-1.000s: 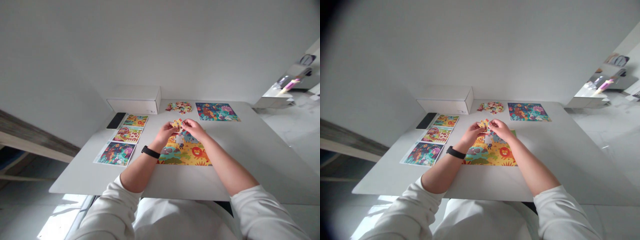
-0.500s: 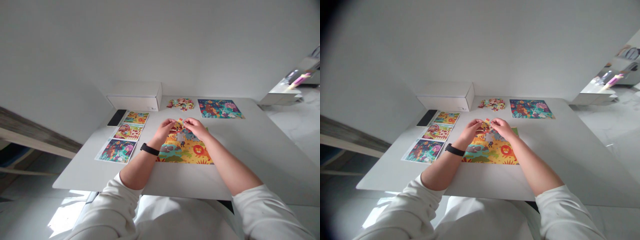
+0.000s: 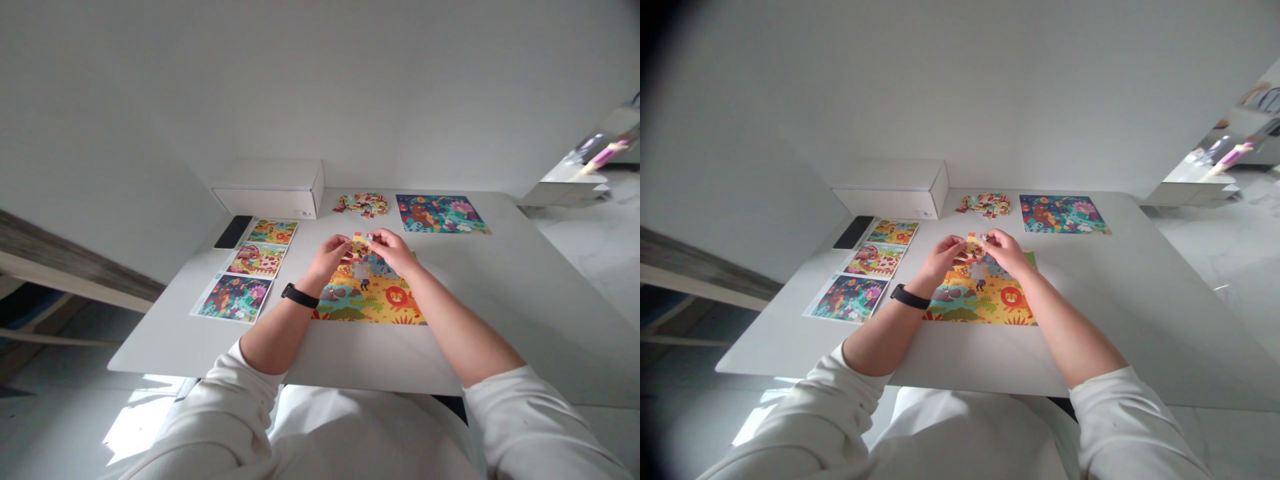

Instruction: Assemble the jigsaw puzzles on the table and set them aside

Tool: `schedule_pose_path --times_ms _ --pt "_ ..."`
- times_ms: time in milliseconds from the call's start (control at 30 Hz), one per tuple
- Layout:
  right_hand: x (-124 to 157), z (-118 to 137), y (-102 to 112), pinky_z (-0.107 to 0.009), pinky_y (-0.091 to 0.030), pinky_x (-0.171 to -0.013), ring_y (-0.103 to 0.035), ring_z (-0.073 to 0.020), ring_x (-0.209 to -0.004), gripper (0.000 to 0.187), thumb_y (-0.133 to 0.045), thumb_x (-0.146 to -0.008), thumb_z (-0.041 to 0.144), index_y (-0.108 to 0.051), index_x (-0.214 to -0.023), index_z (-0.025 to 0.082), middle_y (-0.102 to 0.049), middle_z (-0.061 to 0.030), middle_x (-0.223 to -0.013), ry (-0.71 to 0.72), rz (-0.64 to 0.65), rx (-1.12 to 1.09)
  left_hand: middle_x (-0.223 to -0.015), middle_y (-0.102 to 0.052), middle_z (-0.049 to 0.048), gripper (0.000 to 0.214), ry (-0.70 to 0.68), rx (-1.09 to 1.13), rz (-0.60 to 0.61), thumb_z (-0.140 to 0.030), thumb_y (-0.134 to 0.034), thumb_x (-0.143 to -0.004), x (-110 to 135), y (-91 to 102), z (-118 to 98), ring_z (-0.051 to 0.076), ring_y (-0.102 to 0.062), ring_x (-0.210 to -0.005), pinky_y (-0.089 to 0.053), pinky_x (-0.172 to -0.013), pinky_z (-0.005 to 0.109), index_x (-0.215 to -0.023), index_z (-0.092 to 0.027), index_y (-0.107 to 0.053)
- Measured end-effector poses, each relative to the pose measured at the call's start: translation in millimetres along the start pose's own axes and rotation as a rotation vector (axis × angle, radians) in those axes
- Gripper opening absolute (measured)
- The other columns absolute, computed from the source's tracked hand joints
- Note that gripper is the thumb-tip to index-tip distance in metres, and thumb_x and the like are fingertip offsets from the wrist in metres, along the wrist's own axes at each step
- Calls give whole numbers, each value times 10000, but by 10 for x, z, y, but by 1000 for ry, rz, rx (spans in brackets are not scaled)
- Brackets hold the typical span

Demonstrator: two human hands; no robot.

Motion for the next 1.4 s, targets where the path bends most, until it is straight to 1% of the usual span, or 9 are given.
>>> schedule_pose_path --times_ms 200,433,567,667,733,867,1100,1267,1400 --pt "1 10 -2 -300 -489 -640 -649 -206 -782 480 -810 -777 649 -655 -997 252 -706 -11 -855 5 3 9 -845 -689 16 318 2 -70 -20 -452 -833 -870 7 3 -38 134 -688 -753 -559 -665 234 -916 -212 -630" --pt "-16 -49 14 -303 -478 -650 -618 -192 -739 458 -799 -799 619 -671 -1047 256 -680 8 -818 31 7 64 -795 -691 15 260 -19 -147 -32 -423 -801 -874 -8 28 -18 137 -668 -712 -533 -664 247 -883 -212 -648" --pt "-15 -92 25 -308 -464 -674 -613 -189 -731 369 -782 -803 544 -669 -1004 256 -688 10 -809 13 76 116 -760 -700 17 136 -128 -412 -62 -303 -757 -878 -20 64 -39 145 -631 -684 -491 -666 266 -834 -205 -674" --pt "3 -123 26 -302 -449 -673 -620 -185 -719 266 -757 -807 449 -675 -958 245 -701 17 -780 -26 172 195 -829 -734 21 39 -223 -594 -116 -236 -735 -876 -7 102 -87 154 -634 -708 -495 -701 281 -901 -211 -720" --pt "20 -137 24 -293 -436 -652 -619 -179 -695 215 -746 -802 392 -689 -939 237 -711 21 -758 -56 236 264 -875 -749 26 61 -239 -641 -130 -233 -723 -893 1 120 -101 159 -641 -717 -507 -721 288 -950 -216 -737" --pt "49 -151 11 -288 -446 -638 -652 -186 -694 136 -747 -803 306 -708 -911 232 -751 7 -772 -98 307 378 -904 -754 30 71 -257 -680 -110 -235 -725 -907 10 119 -101 161 -639 -717 -518 -750 298 -974 -222 -746" --pt "68 -146 -15 -286 -477 -664 -707 -205 -740 109 -755 -827 184 -735 -924 231 -801 -21 -825 -108 267 568 -905 -760 37 81 -289 -740 -82 -200 -755 -883 23 99 -108 164 -632 -727 -511 -764 303 -962 -215 -746" --pt "103 -57 -19 -273 -481 -730 -737 -204 -846 147 -778 -890 246 -775 -1036 227 -830 -48 -953 -127 268 790 -994 -777 37 130 -308 -906 -30 -195 -742 -903 4 98 -50 148 -657 -777 -530 -792 285 -1032 -197 -753" --pt "130 9 -25 -277 -490 -765 -751 -218 -915 213 -771 -931 311 -794 -1128 235 -840 -64 -1033 -132 271 902 -1052 -775 46 173 -348 -1013 42 -189 -764 -897 -22 109 35 140 -670 -777 -553 -801 280 -1069 -186 -766"
Point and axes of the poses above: each hand's wrist, its own x-axis away from the middle knuckle, its own y-axis out of the back of the hand, z = x × y, the point moved 3 cm from there along -x, towards the middle knuckle
